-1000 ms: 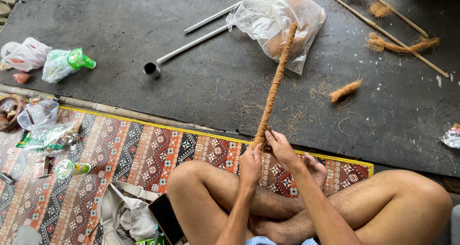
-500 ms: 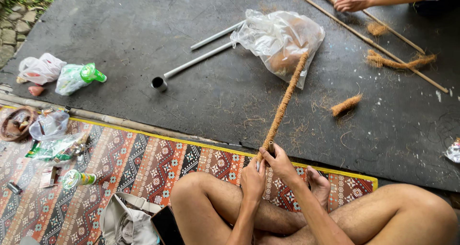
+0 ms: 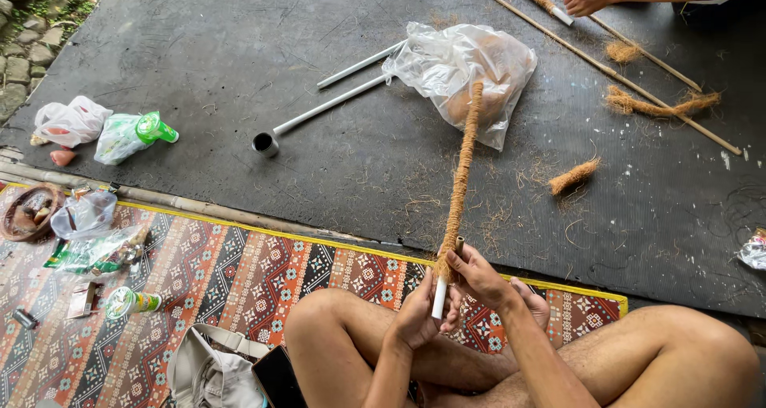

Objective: The person sits cross-legged and wraps a brown fibrous rope around a long metal rod. They use a small white cylindrical tool to press and tighten the rope as they wind it along the rod's length.

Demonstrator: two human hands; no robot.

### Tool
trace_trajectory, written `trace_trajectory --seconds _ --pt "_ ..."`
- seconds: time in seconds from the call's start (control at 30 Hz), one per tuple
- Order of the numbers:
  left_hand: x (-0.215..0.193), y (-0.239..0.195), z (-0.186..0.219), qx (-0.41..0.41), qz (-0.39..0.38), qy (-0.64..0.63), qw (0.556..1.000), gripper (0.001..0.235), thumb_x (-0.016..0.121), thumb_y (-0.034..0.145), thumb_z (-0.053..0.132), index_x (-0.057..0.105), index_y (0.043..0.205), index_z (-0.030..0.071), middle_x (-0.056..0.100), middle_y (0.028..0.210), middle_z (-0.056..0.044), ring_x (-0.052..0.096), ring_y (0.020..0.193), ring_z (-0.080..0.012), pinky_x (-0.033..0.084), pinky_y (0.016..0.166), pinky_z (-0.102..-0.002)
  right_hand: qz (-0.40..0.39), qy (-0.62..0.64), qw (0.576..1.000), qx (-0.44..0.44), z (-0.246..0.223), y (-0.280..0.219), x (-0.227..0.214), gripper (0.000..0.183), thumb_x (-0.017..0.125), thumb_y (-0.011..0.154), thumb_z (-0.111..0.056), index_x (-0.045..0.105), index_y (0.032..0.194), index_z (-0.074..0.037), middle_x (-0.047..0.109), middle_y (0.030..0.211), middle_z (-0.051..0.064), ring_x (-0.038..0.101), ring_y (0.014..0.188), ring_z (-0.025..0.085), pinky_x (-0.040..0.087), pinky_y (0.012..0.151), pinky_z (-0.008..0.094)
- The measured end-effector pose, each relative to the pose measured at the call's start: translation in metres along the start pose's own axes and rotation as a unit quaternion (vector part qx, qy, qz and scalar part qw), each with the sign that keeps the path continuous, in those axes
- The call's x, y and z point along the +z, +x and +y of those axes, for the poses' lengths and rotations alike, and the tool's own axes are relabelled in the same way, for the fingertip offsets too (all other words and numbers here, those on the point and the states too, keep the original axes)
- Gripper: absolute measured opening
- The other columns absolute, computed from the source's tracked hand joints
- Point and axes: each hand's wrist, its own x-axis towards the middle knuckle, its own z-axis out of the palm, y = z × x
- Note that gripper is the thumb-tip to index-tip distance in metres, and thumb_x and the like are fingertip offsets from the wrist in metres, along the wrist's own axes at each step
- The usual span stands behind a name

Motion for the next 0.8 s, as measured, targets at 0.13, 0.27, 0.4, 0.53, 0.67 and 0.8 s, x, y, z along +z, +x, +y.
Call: trace_trajectory --seconds 0.13,0.27,0.4,0.53,0.67,0.8 --pt "0.003 -0.002 -0.004 0.044 0.101 -0.057 0.992 0.052 0.035 0.113 0.046 0.057 0.101 0.0 0.056 0.075 -0.003 0.051 0.058 -0.0088 0.043 0.051 -0.02 -0.023 0.012 1.0 0.007 0.011 0.008 -0.001 0.033 0.062 0.099 -0.033 0.054 0.11 -0.002 0.067 0.09 0.005 0.066 0.073 0.009 0.057 0.065 0.025" --pt "0.0 -0.005 -0.002 0.05 0.088 -0.088 0.991 0.042 0.041 0.11 0.043 0.056 0.104 0.004 0.051 0.072 0.002 0.041 0.05 -0.0023 0.033 0.042 -0.013 -0.031 0.003 0.999 0.01 0.017 0.014 -0.005 0.032 0.063 0.1 -0.031 0.055 0.114 -0.003 0.067 0.094 0.005 0.064 0.07 0.007 0.055 0.064 0.023" --pt "-0.005 -0.005 -0.001 0.039 0.086 -0.105 0.99 0.037 0.043 0.114 0.038 0.054 0.105 0.004 0.041 0.069 0.008 0.034 0.053 -0.0004 0.027 0.043 -0.014 -0.024 -0.044 0.998 0.023 0.012 0.015 -0.005 0.031 0.064 0.098 -0.03 0.057 0.114 -0.004 0.066 0.095 0.003 0.063 0.069 0.007 0.055 0.063 0.023" --pt "-0.007 0.001 -0.003 0.061 0.153 -0.001 0.986 0.039 0.042 0.112 0.042 0.052 0.095 0.008 0.035 0.064 0.01 0.028 0.049 -0.001 0.021 0.04 -0.017 0.018 -0.114 0.993 -0.007 0.012 0.015 0.003 0.029 0.064 0.098 -0.031 0.059 0.112 -0.007 0.064 0.094 0.002 0.062 0.072 0.006 0.054 0.063 0.023" --pt "-0.009 0.014 -0.008 0.082 0.219 0.098 0.967 0.042 0.04 0.111 0.045 0.051 0.089 0.011 0.031 0.059 0.011 0.026 0.047 -0.0031 0.021 0.04 -0.02 0.079 -0.097 0.992 -0.004 0.017 0.023 0.006 0.033 0.058 0.104 -0.04 0.059 0.103 -0.007 0.06 0.086 0.002 0.056 0.067 0.007 0.052 0.058 0.026" --pt "-0.02 0.024 -0.014 0.078 0.277 0.134 0.948 0.045 0.037 0.109 0.046 0.051 0.085 0.011 0.034 0.059 0.01 0.028 0.047 -0.0041 0.022 0.041 -0.022 0.096 -0.153 0.983 -0.04 0.017 0.032 0.001 0.038 0.053 0.105 -0.042 0.059 0.094 -0.006 0.058 0.077 0.0 0.053 0.063 0.008 0.048 0.056 0.026"
